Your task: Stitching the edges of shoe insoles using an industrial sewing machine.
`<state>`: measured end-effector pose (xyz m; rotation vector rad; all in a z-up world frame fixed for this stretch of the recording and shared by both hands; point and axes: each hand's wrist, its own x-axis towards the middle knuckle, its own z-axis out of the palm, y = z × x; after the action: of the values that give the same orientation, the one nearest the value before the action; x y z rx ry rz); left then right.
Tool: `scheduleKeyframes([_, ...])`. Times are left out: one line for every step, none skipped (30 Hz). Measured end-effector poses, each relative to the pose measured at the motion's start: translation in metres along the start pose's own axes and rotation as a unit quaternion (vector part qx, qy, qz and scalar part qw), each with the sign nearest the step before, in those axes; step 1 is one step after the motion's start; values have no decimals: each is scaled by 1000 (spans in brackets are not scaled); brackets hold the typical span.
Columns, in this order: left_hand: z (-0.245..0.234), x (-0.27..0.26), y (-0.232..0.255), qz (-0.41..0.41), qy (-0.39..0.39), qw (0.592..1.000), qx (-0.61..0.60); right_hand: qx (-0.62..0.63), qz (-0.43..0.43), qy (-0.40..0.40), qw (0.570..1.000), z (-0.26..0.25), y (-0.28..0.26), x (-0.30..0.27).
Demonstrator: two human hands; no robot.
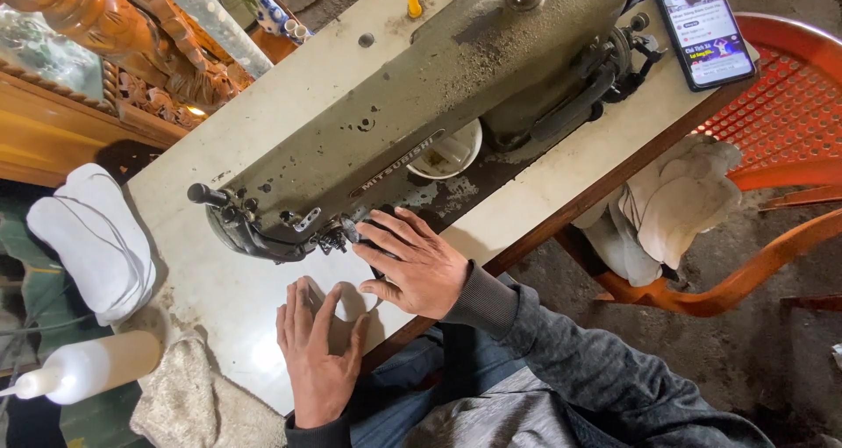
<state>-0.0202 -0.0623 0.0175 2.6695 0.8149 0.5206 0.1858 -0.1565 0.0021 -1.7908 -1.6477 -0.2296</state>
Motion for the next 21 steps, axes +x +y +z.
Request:
scheduleKeyframes([0, 0, 0, 0, 0, 1000, 0, 0, 0, 0, 1000, 0, 0, 0])
scheduleKeyframes([0, 1, 0, -3, -2, 1000, 0, 1, -1, 2, 1000, 1, 0, -1])
scheduleKeyframes([0, 1, 0, -6, -3, 1000, 0, 1, -3, 4, 1000, 1, 1, -1])
scheduleKeyframes([0, 1, 0, -7, -3, 1000, 1, 2, -3, 4, 1000, 1, 1, -1])
scheduleKeyframes([0, 1, -1, 0, 2, 1000, 1, -2, -2, -1, 1000, 1, 0, -1])
scheduleKeyframes([0, 2, -1, 7, 8, 1000, 1, -7, 0, -6, 1000, 1, 0, -1])
scheduleKeyframes([1, 2, -2, 7, 8, 1000, 2, -6, -1, -6, 1000, 1, 0, -1])
scheduleKeyframes([1, 2, -3, 4, 10, 1000, 1, -10, -1, -4, 1000, 1, 0, -1])
scheduleKeyframes([2, 2, -4, 2, 11, 1000, 0, -13, -1, -1, 1000, 1, 0, -1])
scheduleKeyframes([1, 2, -4, 2, 11, 1000, 0, -13, -1, -1, 1000, 1, 1, -1])
scheduleKeyframes([1, 3, -4, -2, 6, 1000, -3, -10, 0, -3, 1000, 1, 1, -1])
scheduleKeyframes([0, 3, -4, -6, 2, 1000, -6, -7, 0, -4, 1000, 2, 1, -1])
scheduleKeyframes([1, 3, -4, -7, 2, 1000, -6, -7, 0, -4, 1000, 1, 0, -1])
scheduleKeyframes([1, 4, -5, -8, 4, 1000, -4, -7, 0, 3, 1000, 1, 0, -1])
scheduleKeyframes([2, 4, -5, -10, 6, 1000, -1, -7, 0, 10, 1000, 1, 0, -1])
scheduleKeyframes([1, 5, -5, -10, 6, 1000, -2, -7, 0, 10, 1000, 2, 0, -1])
scheduleKeyframes([1, 5, -5, -9, 6, 1000, -3, -8, 0, 2, 1000, 3, 1, -1])
scheduleKeyframes([1, 5, -6, -8, 6, 1000, -5, -8, 1, -6, 1000, 4, 1, -2])
scheduleKeyframes([2, 5, -5, -9, 6, 1000, -5, -7, 1, -6, 1000, 3, 1, -2])
scheduleKeyframes([2, 6, -5, -4, 14, 1000, -1, -8, -1, -3, 1000, 2, 1, -1])
scheduleKeyframes([3, 6, -5, 0, 23, 1000, 3, -8, -2, 1, 1000, 1, 0, -1])
